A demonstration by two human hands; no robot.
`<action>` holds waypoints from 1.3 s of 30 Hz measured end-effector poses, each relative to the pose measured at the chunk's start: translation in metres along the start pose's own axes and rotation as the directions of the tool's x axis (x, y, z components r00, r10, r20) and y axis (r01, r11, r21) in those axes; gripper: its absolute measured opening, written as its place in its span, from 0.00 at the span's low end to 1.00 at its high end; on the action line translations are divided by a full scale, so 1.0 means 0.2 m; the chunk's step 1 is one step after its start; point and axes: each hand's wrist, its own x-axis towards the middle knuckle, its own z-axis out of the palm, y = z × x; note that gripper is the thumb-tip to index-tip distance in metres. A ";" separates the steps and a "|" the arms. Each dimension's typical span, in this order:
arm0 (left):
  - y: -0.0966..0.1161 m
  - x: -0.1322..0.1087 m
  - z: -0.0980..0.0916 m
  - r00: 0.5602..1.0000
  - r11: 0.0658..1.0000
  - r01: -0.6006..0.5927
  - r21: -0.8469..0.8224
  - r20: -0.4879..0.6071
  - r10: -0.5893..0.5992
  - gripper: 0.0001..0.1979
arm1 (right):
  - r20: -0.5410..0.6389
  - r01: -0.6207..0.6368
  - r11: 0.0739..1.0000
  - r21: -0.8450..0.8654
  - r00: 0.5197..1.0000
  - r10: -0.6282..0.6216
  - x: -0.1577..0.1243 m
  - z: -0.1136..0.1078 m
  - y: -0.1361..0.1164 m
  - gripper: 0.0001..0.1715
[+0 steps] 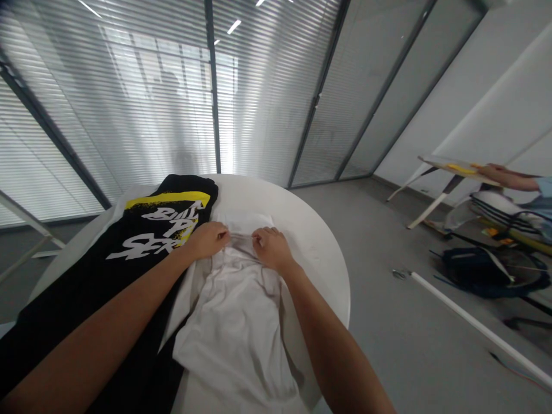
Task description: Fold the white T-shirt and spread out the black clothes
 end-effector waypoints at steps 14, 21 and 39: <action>-0.11 0.09 0.09 0.853 0.849 0.522 0.080 -0.040 -0.520 0.23 | 0.050 -0.105 0.991 0.088 0.994 0.101 0.03 0.06 0.08 0.18; -0.19 0.19 0.10 0.777 0.721 0.618 -0.313 0.105 -0.620 0.27 | -0.075 -0.351 0.935 0.056 0.932 0.354 0.06 0.10 0.14 0.27; -0.16 0.15 -0.07 0.884 0.006 0.313 -0.950 0.289 -0.367 0.44 | 0.138 -0.393 0.412 0.822 0.840 0.525 0.11 0.10 0.21 0.40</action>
